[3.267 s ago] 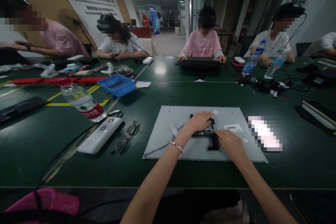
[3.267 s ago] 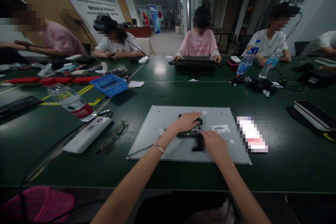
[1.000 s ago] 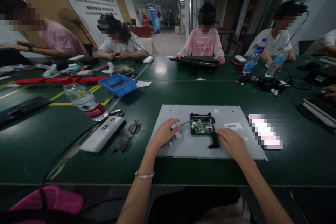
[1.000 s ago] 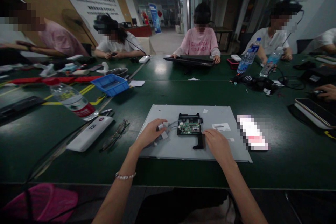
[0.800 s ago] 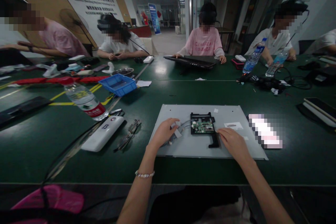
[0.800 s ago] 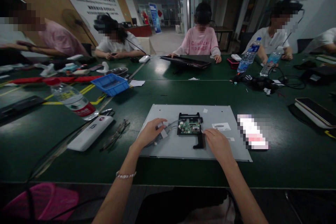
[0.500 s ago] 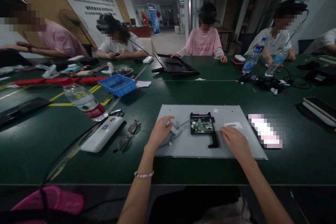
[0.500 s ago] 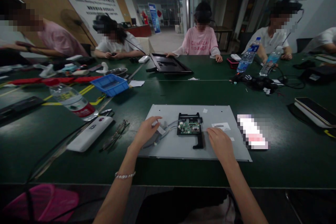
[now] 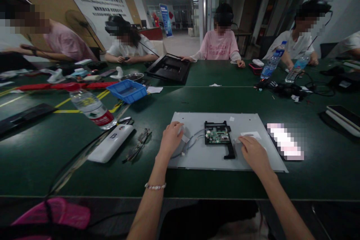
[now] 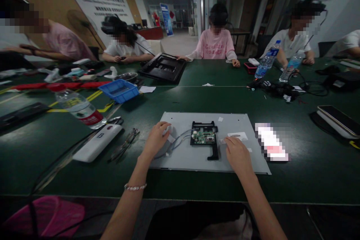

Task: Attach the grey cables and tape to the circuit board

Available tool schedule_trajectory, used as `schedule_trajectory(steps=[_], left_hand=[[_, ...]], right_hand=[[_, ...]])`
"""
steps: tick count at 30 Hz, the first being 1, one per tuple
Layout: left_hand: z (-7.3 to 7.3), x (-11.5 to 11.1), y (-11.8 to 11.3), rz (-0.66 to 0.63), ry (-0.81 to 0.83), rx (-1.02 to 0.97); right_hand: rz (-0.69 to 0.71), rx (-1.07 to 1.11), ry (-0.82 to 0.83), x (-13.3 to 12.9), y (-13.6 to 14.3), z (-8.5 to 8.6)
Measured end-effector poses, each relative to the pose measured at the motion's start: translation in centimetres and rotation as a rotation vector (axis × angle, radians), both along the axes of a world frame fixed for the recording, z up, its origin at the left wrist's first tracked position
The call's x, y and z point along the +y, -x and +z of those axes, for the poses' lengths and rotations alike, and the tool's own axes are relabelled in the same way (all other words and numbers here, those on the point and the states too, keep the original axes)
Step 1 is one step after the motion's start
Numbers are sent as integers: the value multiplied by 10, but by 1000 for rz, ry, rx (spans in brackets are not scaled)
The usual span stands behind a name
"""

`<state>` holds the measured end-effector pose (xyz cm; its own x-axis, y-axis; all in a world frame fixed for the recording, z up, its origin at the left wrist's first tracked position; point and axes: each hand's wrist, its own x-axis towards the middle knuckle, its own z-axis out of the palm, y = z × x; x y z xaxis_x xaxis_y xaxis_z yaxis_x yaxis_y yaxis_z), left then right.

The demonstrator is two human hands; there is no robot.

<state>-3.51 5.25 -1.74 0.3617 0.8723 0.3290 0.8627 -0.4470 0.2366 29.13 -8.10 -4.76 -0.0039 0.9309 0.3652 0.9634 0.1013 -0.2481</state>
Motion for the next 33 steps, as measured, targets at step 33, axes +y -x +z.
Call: schedule_trajectory(steps=[33], left_hand=[[-5,8,-90,-277,127,-55]], right_hand=[[377,237,141,129,43,20]])
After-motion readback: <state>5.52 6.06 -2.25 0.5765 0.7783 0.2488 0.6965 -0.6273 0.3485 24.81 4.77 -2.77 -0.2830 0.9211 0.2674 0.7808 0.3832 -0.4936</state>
